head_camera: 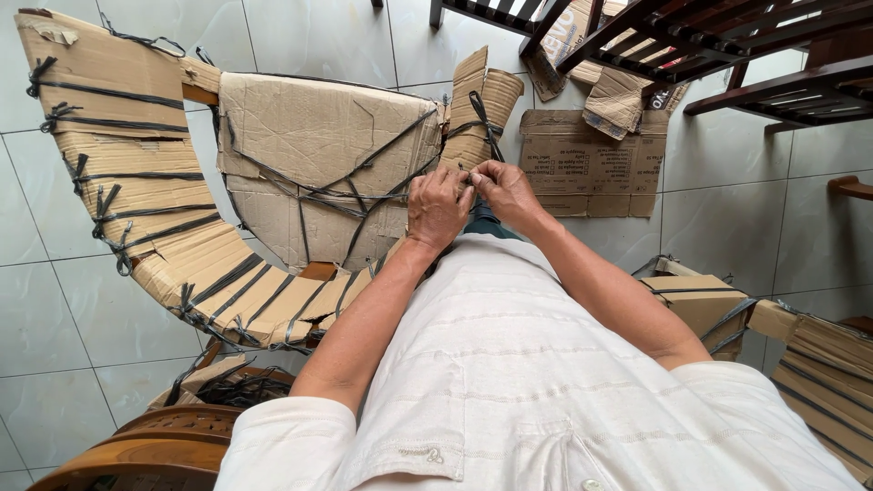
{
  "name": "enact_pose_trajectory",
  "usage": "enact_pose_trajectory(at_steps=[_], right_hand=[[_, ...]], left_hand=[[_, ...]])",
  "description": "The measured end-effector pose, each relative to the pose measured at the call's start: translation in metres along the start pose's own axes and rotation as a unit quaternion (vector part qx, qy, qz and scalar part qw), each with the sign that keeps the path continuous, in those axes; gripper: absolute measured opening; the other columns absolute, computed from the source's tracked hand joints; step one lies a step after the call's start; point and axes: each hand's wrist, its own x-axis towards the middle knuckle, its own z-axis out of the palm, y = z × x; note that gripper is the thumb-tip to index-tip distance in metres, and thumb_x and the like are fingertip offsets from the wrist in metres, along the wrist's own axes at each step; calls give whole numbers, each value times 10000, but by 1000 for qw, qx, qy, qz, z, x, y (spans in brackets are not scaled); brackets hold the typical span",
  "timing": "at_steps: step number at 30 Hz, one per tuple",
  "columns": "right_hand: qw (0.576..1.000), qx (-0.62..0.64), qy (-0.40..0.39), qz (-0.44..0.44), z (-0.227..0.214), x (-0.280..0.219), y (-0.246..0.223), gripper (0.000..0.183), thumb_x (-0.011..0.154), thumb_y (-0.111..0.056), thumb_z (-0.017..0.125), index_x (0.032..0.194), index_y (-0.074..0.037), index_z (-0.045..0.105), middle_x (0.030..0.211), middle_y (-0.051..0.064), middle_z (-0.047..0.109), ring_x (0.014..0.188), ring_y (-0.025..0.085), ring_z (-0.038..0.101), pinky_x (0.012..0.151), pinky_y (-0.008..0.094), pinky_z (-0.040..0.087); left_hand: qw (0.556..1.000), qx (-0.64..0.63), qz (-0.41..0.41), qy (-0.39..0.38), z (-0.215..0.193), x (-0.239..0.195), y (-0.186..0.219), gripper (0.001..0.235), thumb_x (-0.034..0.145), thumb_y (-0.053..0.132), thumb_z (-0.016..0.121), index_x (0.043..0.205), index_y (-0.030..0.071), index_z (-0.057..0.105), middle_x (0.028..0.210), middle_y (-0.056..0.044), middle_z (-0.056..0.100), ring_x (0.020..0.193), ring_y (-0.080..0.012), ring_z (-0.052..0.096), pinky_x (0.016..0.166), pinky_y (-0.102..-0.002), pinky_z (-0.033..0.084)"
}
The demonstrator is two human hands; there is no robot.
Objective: Wrapping a curved furniture frame with cardboard strips and securing them with plastic ties for shipping protection.
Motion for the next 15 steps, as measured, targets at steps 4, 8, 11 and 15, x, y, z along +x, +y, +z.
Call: enact_pose_trajectory(at_steps=[4, 8, 11, 15], right_hand=[[1000, 21, 1, 9, 0, 2, 5, 175, 1054, -162, 626, 1028, -15, 717, 769, 80, 654, 752, 131, 629, 621, 265, 556], [999, 30, 3, 17, 1, 0, 3, 178, 1042, -161, 640, 1019, -2, 715, 768, 78, 648, 741, 126, 627, 609, 253, 560], [999, 34, 3, 18, 0, -2, 1, 174, 1043, -150, 640, 1040, 4, 719, 773, 86, 659, 737, 124, 635, 607, 253, 568], [999, 5, 34, 11, -3, -3, -6, 150, 1034, -152, 656, 1028, -19, 725, 745, 80, 658, 703, 133, 648, 593, 265, 573]], left_hand=[[998, 56, 42, 12, 27, -6, -16, 124, 890, 292, 730, 989, 238, 678, 846, 30, 579, 848, -170, 660, 900, -360, 450], [995, 78, 64, 22, 24, -4, -16, 91, 901, 287, 717, 918, 229, 649, 813, 26, 565, 807, -169, 651, 879, -358, 449], [994, 78, 73, 15, 14, -2, -10, 81, 918, 250, 703, 916, 201, 638, 814, 8, 569, 795, -183, 652, 874, -354, 452], [994, 81, 79, -4, 6, 1, -9, 81, 906, 236, 698, 916, 201, 625, 813, 8, 569, 805, -178, 647, 875, -361, 448]])
